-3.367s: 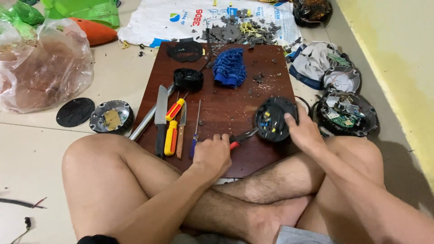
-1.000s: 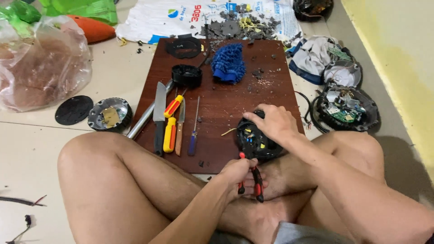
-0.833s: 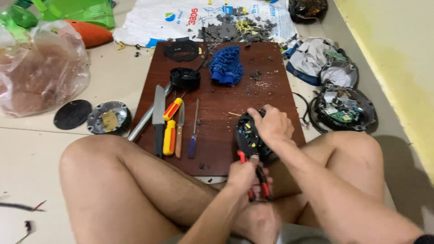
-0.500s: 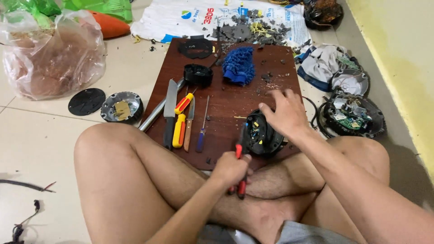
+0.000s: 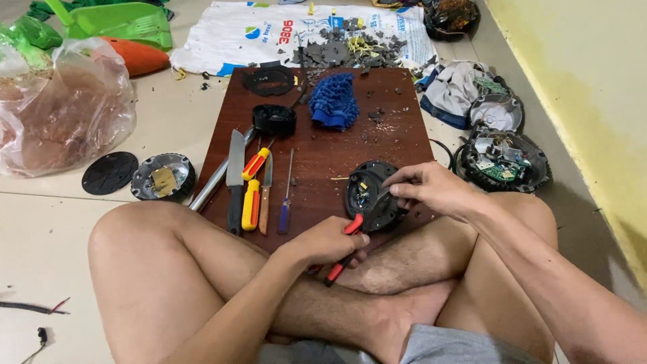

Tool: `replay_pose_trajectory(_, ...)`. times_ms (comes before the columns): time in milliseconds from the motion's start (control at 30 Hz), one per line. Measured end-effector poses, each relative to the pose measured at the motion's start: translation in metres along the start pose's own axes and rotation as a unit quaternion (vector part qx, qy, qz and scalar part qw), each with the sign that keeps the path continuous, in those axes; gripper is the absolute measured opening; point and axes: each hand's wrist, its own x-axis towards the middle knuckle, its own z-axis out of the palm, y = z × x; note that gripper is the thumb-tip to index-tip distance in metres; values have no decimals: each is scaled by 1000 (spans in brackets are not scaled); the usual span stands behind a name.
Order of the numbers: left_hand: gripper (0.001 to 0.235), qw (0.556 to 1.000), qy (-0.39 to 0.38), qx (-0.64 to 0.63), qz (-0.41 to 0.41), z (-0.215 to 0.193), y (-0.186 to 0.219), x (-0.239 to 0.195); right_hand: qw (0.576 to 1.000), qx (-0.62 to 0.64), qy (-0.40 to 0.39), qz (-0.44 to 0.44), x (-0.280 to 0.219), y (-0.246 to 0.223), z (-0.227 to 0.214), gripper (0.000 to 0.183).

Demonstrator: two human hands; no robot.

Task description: The person sits on the floor and uses a screwdriver to unscrew and remove the casing of a black circular electronic device. They then use pliers to pull out wires and a knife to scrape the inside of the device.

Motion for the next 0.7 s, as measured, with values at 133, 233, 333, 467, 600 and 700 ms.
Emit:
replay_pose_trajectory(133, 28, 1000, -2, -2, 4, 1, -3, 4, 995, 89, 49, 9, -12, 4, -12, 31)
replay_pose_trajectory(233, 29, 998, 32, -56, -6, -3, -15, 8, 984, 129, 125, 4, 8, 54, -53, 37)
replay_pose_trajectory(333, 31, 987, 111, -106, -40, -10, -13, -4, 952, 98, 291, 5, 14, 76, -97, 36)
replay_pose_trajectory(467, 41, 950, 161, -207, -172, -30, 3, -19, 875, 135, 437, 161, 23, 81, -135, 27)
replay_pose_trajectory(600, 30, 934, 243, -173, -198, -49, -20, 3, 908, -76, 363, 196, 14, 53, -101, 48)
replay_pose_trajectory(700, 43, 947, 289, -86, -114, -63, -105, 71, 956, -95, 266, 79, -8, 4, -22, 68)
